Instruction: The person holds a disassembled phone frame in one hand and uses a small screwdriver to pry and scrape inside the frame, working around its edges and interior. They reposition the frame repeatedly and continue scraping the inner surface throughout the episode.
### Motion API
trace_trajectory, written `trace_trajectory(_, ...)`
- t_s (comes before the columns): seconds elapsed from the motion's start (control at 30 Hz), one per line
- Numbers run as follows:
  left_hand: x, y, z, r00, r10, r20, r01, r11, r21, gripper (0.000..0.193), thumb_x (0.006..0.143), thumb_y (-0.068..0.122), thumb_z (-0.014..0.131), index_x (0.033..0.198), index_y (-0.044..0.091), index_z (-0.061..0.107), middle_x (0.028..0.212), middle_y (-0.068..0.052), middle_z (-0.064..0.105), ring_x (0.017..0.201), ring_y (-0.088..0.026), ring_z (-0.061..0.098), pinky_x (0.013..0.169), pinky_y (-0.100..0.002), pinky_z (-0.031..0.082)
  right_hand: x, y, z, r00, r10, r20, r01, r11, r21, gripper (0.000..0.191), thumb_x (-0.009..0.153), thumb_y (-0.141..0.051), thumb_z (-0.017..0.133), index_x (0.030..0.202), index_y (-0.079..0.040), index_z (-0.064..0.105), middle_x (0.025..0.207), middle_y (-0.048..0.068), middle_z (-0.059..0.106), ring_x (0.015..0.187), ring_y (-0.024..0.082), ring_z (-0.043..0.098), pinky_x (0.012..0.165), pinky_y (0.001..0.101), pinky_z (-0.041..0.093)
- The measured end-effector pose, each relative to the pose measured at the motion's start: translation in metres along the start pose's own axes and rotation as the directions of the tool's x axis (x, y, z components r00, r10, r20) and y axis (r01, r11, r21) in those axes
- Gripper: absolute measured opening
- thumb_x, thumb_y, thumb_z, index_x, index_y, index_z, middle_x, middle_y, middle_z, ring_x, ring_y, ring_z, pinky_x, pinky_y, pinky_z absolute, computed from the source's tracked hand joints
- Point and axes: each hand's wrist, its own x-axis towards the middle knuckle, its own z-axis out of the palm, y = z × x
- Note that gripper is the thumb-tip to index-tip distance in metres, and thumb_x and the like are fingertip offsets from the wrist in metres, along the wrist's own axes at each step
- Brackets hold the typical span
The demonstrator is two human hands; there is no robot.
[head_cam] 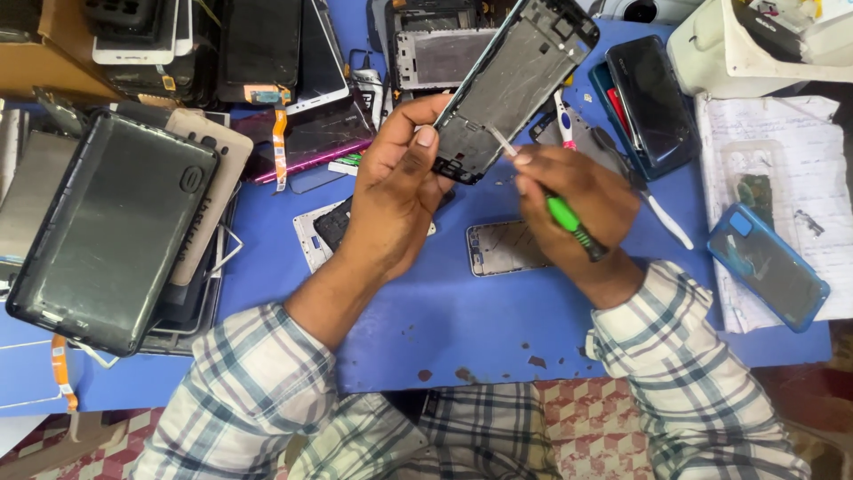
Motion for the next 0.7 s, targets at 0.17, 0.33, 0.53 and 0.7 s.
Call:
trace_trajectory(0.17,0.0012,0.0019,0.0005,1.0,-0.009,-0.013,0.009,1.0,-0.006,0.033,0.115,0.022,0.051,0.141,0.003,0.052,0.132,-0.01,0.065,0.122,-0.019,0.065,0.11,-0.039,0.052,0.0027,-0.001,0.0003,1.0,-0.013,-0.026,0.013,1.0,-0.002,0.017,0.102,0.005,0.071,0.116,-0.001,0.063,0.108,0.018,0.073,0.098,0.029,0.076,0.08,0.0332,0.061)
trace_trajectory(0.33,0.0007,0.0017,-0.0002,1.0,-0.004,-0.02,0.004,1.0,-0.003,0.03,0.116,0.02,0.049,0.14,0.003,0.053,0.128,-0.01,0.067,0.118,-0.017,0.065,0.109,-0.037,0.052,0.0028,-0.0007,-0.0009,0.999,-0.008,0.031,0.007,1.0,0.027,0.019,0.103,0.005,0.07,0.118,-0.001,0.062,0.111,0.018,0.072,0.098,0.028,0.075,0.081,0.0331,0.06)
trace_trajectory(0.53,0.0014,-0.0037,-0.0012,0.998,0.044,-0.049,-0.039,0.994,0.103,0.019,0.114,0.013,0.053,0.129,0.002,0.055,0.115,-0.007,0.07,0.105,-0.011,0.064,0.097,-0.029,0.052,0.0012,-0.0006,0.0039,0.999,-0.036,0.015,0.035,0.998,0.046,0.018,0.102,0.004,0.071,0.116,-0.001,0.062,0.111,0.018,0.073,0.099,0.029,0.076,0.081,0.0335,0.061)
trace_trajectory(0.7,0.0034,-0.0039,-0.0055,0.996,0.052,-0.074,-0.037,0.981,0.192,0.019,0.105,-0.001,0.063,0.12,0.004,0.052,0.111,-0.007,0.071,0.099,-0.009,0.063,0.09,-0.025,0.052,-0.0002,-0.0017,0.0044,0.999,-0.027,0.035,0.026,0.999,0.027,0.017,0.102,0.004,0.072,0.115,-0.001,0.063,0.11,0.017,0.073,0.097,0.029,0.076,0.081,0.0332,0.06)
